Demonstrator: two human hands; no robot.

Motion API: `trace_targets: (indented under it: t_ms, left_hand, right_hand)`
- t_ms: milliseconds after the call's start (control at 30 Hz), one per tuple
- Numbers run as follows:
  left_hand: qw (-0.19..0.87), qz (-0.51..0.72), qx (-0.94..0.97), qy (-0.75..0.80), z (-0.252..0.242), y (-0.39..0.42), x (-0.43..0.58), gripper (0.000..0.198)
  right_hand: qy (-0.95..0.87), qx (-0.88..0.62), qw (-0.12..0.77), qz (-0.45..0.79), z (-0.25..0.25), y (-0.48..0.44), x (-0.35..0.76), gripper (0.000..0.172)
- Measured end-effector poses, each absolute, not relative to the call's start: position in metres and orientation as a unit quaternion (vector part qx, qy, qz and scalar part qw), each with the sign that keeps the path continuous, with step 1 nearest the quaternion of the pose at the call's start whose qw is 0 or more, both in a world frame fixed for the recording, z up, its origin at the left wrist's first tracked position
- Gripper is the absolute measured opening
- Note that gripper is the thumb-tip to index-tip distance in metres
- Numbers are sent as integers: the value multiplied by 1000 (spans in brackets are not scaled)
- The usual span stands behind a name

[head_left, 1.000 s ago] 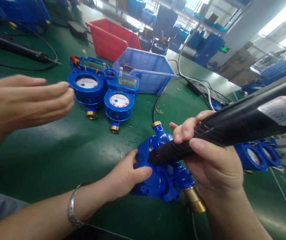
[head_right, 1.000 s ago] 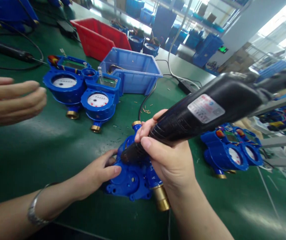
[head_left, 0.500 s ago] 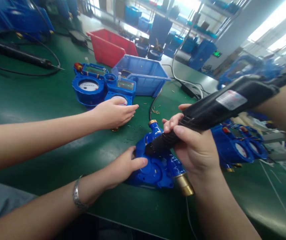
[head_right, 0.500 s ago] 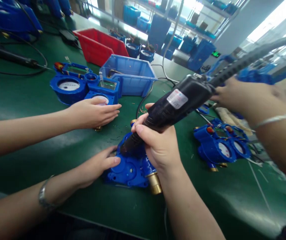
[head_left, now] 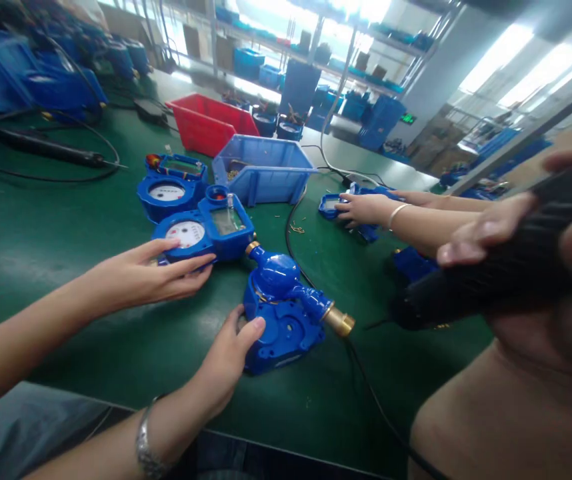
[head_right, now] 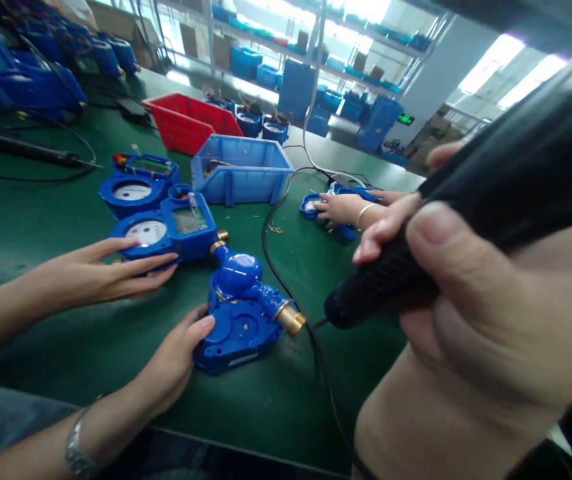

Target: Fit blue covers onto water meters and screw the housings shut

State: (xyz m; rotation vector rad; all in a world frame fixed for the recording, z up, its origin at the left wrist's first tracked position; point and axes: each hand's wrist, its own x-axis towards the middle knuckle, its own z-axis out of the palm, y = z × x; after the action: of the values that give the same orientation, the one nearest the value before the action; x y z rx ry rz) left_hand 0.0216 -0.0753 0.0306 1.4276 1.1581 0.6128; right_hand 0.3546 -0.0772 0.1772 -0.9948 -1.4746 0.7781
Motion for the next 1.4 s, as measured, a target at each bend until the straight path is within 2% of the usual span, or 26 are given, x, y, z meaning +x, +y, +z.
trace_targets:
  t_ms: [67, 100, 133, 167, 267, 367, 500, 600, 700, 767, 900, 967, 1033, 1100, 1133, 1167, 1233, 1300, 1400]
  left_hand:
    - [625, 291, 502, 522, 26, -100, 37, 29]
    - [627, 359, 420, 549, 22, -112, 54, 31]
    - [631, 412, 346, 559, 18, -122, 76, 41]
    - [644, 412, 331, 553, 13, -131, 100, 56]
    - [681, 428, 274, 527, -1, -144, 159, 77]
    - [703, 441, 240, 505, -6, -145, 176, 78]
    - [697, 416, 244, 530, -1, -143, 163, 77]
    - [634, 409, 269, 599, 2, -140, 154, 78]
    - [501, 433, 363, 655, 2, -131, 145, 73]
    - [405, 453, 452, 653, 7, -120, 139, 64]
    - [276, 466, 611, 578, 30, -89, 139, 35]
    - [239, 452, 671, 538, 43, -74, 146, 25]
    - [229, 419, 729, 491, 54, -60, 156, 22]
    - [235, 356, 791, 438, 62, -50, 168, 23]
    - [236, 315, 822, 411, 65, -46, 175, 24]
    - [237, 271, 850, 386, 68, -42, 182, 25]
    - [239, 195, 888, 340, 71, -39, 195, 29]
    - [246, 140, 907, 311, 72, -39, 206, 32]
    - [232, 92, 917, 312, 70, -43, 214, 40]
  right_hand:
    - [-634, -447, 518, 361, 161, -75, 369, 28]
    - [-628, -485, 477, 379, 148, -72, 377, 33]
    - [-615, -535, 429, 390, 134, -69, 384, 37]
    - [-609, -582, 373, 388, 119, -65, 391, 41]
    - [-615, -705, 193, 297, 76, -53, 412, 37]
    - [-598, -765, 87, 222, 44, -41, 431, 31]
    - [-558, -814, 8, 163, 23, -31, 450, 35]
    - [-550, -829, 3, 103, 28, -38, 453, 36]
    - [-567, -820, 44, 69, 48, -65, 437, 30]
    - [-601, -787, 72, 118, 59, -92, 416, 25]
    - [-674, -652, 135, 319, 59, -144, 372, 24]
    - [-659, -618, 205, 378, 51, -160, 364, 20]
    - [-616, -611, 314, 385, 42, -167, 370, 17]
    - [-575, -644, 401, 308, 34, -165, 387, 14]
    - [-567, -673, 406, 246, 30, -161, 398, 14]
    - [-570, -703, 383, 186, 25, -156, 408, 12]
    - [-595, -745, 278, 115, 15, -142, 423, 7]
    - [-627, -750, 178, 111, 5, -130, 428, 8]
    - [-666, -721, 133, 135, 0, -123, 417, 12]
